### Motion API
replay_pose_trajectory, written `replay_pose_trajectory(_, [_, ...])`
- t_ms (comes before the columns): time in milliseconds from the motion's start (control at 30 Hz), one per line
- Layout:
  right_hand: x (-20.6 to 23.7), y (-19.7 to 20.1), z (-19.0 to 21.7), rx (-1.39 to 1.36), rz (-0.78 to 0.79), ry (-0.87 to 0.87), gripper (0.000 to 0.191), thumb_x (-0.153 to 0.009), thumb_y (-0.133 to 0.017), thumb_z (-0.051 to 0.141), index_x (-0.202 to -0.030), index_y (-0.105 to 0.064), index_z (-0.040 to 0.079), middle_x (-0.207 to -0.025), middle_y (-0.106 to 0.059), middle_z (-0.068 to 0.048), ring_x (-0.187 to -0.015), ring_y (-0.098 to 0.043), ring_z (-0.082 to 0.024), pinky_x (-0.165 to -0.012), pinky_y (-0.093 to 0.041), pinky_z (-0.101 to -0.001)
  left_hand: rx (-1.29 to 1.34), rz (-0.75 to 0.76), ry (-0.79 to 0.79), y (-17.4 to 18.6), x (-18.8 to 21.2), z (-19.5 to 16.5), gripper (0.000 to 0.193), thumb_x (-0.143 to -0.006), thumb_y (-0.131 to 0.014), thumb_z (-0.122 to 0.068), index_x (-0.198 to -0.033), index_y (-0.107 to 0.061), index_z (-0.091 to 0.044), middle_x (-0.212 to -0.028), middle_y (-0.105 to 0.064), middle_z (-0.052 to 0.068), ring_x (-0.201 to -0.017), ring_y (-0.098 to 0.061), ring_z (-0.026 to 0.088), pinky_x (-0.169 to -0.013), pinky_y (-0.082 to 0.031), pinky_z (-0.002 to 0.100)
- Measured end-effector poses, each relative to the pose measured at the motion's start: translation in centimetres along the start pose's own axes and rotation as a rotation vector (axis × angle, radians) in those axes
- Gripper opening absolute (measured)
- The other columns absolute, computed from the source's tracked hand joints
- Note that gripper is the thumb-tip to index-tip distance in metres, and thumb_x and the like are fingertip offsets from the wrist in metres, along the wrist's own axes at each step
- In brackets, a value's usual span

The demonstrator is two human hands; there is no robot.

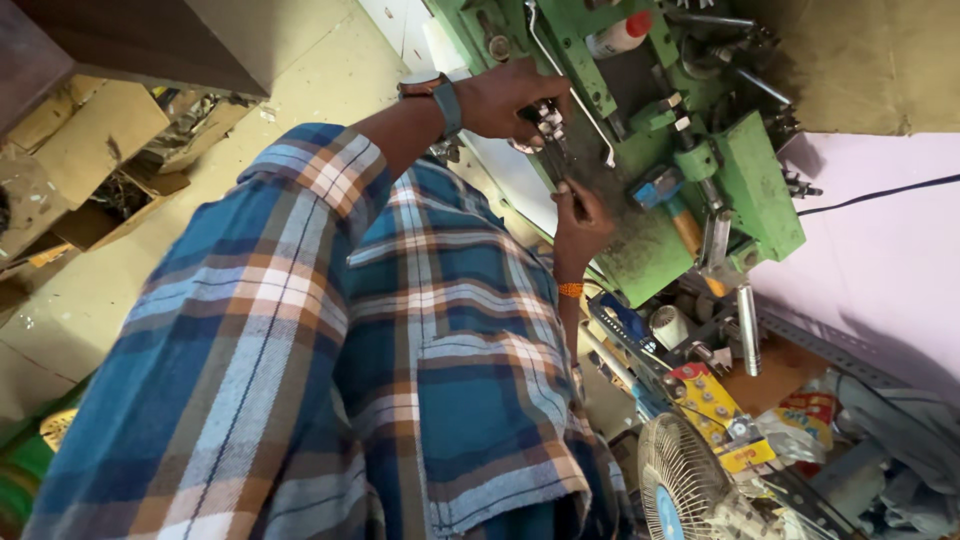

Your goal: The person uses a screwdriver to adjust and tighten screws on a small metal component attached to a green industrial machine. They repeatedly reposition the component and manipulate the screwdriver to secure it in place.

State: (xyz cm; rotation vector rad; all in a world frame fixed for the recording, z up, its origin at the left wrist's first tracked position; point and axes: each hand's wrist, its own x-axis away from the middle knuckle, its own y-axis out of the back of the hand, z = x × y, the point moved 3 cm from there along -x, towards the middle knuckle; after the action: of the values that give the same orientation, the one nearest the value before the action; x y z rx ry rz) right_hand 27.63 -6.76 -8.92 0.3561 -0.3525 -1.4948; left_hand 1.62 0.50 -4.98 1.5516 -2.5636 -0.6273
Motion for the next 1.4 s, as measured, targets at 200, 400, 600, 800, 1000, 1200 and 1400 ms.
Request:
replay_pose_trajectory(200, [-0.3,-0.1,0.9,0.129,0.025,0.1,0.018,-0.097,-0.076,0.011,-0.113,-0.08,0.002,-0.089,-0.076,-0.009,-0.08,-0.075,-0.016,-0.072,-0.056,-0.0254,-0.02,0.018,-0.027,0.1,0.0,0.0,0.041,-0.086,-0.087,-0.017,-0.121,-0.066,-0.011,-0.091,-0.067,0.016,-0.088,-0.068,0.033,-0.077,-0.054,0.05])
replay_pose_trajectory(400, [-0.8,0.4,2.1,-0.116,0.121,-0.084,0.029,-0.097,-0.071,0.016,-0.123,-0.071,0.003,-0.085,-0.076,-0.008,-0.073,-0.076,-0.017,-0.069,-0.063,-0.03,-0.065,0.087,0.039,0.1,-0.1,0.0,0.043,-0.088,-0.086,-0.02,-0.125,-0.065,-0.012,-0.08,-0.064,0.016,-0.081,-0.066,0.034,-0.072,-0.048,0.052])
replay_pose_trajectory(600, [-0.2,-0.3,2.0,-0.444,0.066,-0.259,0.028,-0.103,-0.065,0.015,-0.121,-0.065,-0.006,-0.091,-0.077,-0.013,-0.075,-0.076,-0.019,-0.075,-0.065,-0.0342,-0.019,0.078,0.016,0.3,-0.1,-0.1,0.041,-0.086,-0.084,-0.017,-0.122,-0.064,-0.011,-0.076,-0.065,0.013,-0.077,-0.066,0.03,-0.069,-0.049,0.049])
replay_pose_trajectory(800, [-0.4,0.3,5.0,0.234,-0.007,0.237,0.015,-0.099,-0.069,0.011,-0.108,-0.074,-0.001,-0.093,-0.072,-0.014,-0.075,-0.071,-0.022,-0.067,-0.056,-0.0322,-0.033,0.035,-0.066,0.3,-0.1,-0.3,0.041,-0.086,-0.086,-0.016,-0.121,-0.065,-0.009,-0.078,-0.064,0.013,-0.076,-0.065,0.031,-0.067,-0.048,0.049])
replay_pose_trajectory(1000, [-0.6,0.0,5.5,0.25,0.02,0.238,0.019,-0.105,-0.065,0.016,-0.104,-0.072,-0.001,-0.088,-0.07,-0.011,-0.076,-0.07,-0.022,-0.07,-0.056,-0.0326,-0.023,0.04,-0.045,0.0,-0.3,0.2,0.041,-0.085,-0.085,-0.016,-0.12,-0.064,-0.01,-0.081,-0.066,0.013,-0.079,-0.066,0.031,-0.07,-0.049,0.049])
replay_pose_trajectory(1200, [-0.4,0.7,1.9,-0.375,0.318,-0.571,0.026,-0.105,-0.063,0.021,-0.104,-0.071,-0.004,-0.079,-0.07,-0.009,-0.065,-0.068,-0.018,-0.063,-0.061,-0.0327,-0.036,0.023,-0.075,-0.2,-0.3,0.3,0.042,-0.084,-0.087,-0.019,-0.119,-0.065,-0.011,-0.085,-0.066,0.014,-0.083,-0.066,0.033,-0.071,-0.049,0.05])
replay_pose_trajectory(1400, [0.7,4.4,0.9,-0.073,0.101,-0.358,0.02,-0.095,-0.073,0.017,-0.103,-0.076,-0.002,-0.091,-0.078,-0.009,-0.074,-0.072,-0.015,-0.07,-0.06,-0.0296,-0.037,0.051,0.005,-0.1,-0.3,0.4,0.041,-0.086,-0.083,-0.017,-0.122,-0.065,-0.012,-0.087,-0.066,0.015,-0.086,-0.066,0.034,-0.074,-0.05,0.05])
